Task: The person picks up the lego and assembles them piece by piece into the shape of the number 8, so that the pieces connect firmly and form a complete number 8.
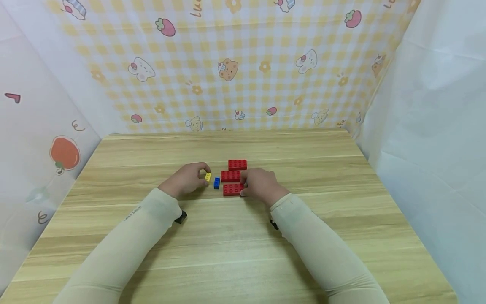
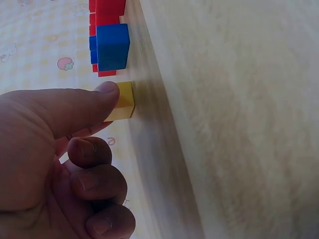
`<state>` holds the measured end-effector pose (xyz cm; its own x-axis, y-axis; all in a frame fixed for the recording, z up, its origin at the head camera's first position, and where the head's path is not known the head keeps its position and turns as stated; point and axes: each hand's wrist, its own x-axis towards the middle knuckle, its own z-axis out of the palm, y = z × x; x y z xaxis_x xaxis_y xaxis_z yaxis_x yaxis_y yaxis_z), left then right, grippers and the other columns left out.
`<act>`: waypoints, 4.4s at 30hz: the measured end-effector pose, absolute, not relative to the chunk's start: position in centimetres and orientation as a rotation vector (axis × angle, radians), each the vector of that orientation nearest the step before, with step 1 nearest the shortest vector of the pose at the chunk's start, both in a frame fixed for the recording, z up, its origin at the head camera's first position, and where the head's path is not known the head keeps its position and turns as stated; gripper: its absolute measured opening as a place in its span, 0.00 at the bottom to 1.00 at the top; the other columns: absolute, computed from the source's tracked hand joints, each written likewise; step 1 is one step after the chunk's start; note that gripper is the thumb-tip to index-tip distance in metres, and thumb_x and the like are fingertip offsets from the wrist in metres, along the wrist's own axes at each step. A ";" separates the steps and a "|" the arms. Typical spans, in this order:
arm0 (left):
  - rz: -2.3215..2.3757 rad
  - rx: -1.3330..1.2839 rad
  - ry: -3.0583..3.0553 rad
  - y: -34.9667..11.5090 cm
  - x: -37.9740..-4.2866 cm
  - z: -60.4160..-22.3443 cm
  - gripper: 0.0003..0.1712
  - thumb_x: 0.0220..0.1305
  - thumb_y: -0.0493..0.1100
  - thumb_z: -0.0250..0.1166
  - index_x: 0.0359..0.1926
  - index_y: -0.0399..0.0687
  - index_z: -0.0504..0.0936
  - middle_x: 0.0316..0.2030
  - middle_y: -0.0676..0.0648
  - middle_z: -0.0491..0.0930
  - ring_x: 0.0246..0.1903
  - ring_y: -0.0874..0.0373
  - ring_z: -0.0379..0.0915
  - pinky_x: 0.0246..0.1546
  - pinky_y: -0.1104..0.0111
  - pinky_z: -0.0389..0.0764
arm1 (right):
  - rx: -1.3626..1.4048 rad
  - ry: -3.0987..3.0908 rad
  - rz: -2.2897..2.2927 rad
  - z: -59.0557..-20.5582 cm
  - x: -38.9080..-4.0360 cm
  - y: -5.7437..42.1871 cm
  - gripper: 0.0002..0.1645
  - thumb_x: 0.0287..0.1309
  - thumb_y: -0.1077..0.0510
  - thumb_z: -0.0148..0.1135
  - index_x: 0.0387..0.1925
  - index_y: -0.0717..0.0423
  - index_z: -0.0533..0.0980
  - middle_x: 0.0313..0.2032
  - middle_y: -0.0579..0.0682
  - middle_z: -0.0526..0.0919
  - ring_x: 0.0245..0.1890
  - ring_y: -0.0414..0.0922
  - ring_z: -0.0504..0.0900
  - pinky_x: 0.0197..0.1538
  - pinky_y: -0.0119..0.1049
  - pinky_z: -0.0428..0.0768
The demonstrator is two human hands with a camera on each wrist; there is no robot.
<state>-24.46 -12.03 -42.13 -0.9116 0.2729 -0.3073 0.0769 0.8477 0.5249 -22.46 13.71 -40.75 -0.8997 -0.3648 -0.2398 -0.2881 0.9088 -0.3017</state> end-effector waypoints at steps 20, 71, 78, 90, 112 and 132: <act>0.880 0.307 2.610 -11.3 -23.4 -40.1 0.20 0.73 0.46 0.68 0.62 0.52 0.78 0.30 0.45 0.74 0.24 0.55 0.68 0.26 0.64 0.72 | -0.480 2.784 -0.373 -41.0 -22.5 13.7 0.12 0.59 0.48 0.79 0.39 0.43 0.82 0.36 0.44 0.83 0.38 0.47 0.79 0.48 0.56 0.75; 0.852 0.413 2.612 -7.5 -21.8 -41.6 0.13 0.70 0.46 0.72 0.49 0.51 0.79 0.34 0.48 0.80 0.26 0.55 0.69 0.32 0.63 0.72 | -0.496 2.788 -0.358 -41.1 -22.5 13.7 0.13 0.60 0.47 0.79 0.38 0.44 0.81 0.33 0.44 0.83 0.36 0.47 0.79 0.46 0.56 0.74; 0.885 0.415 2.608 -7.4 -21.6 -41.6 0.12 0.69 0.45 0.73 0.49 0.51 0.79 0.34 0.48 0.80 0.28 0.54 0.70 0.34 0.62 0.73 | -0.501 2.794 -0.373 -41.2 -22.6 13.9 0.13 0.60 0.47 0.79 0.38 0.44 0.81 0.32 0.44 0.82 0.35 0.47 0.79 0.45 0.55 0.74; 0.968 0.416 2.596 -7.9 -21.6 -42.1 0.17 0.69 0.47 0.72 0.56 0.53 0.81 0.28 0.49 0.74 0.27 0.55 0.67 0.31 0.62 0.70 | -0.491 2.777 -0.388 -41.1 -22.5 14.0 0.12 0.60 0.47 0.78 0.38 0.43 0.81 0.32 0.44 0.82 0.36 0.47 0.79 0.48 0.58 0.74; 1.049 0.394 2.574 -7.9 -21.8 -42.4 0.12 0.71 0.45 0.70 0.52 0.52 0.82 0.28 0.48 0.71 0.27 0.56 0.66 0.31 0.63 0.69 | -0.498 2.785 -0.390 -41.3 -22.6 14.0 0.13 0.60 0.47 0.79 0.39 0.44 0.81 0.33 0.44 0.83 0.35 0.47 0.79 0.45 0.55 0.75; 1.069 0.373 2.552 -8.0 -21.7 -42.3 0.09 0.71 0.44 0.71 0.49 0.51 0.82 0.27 0.49 0.71 0.26 0.56 0.65 0.30 0.64 0.68 | -0.513 2.785 -0.390 -41.4 -22.7 13.9 0.13 0.60 0.47 0.78 0.38 0.44 0.81 0.31 0.44 0.82 0.35 0.47 0.78 0.43 0.54 0.74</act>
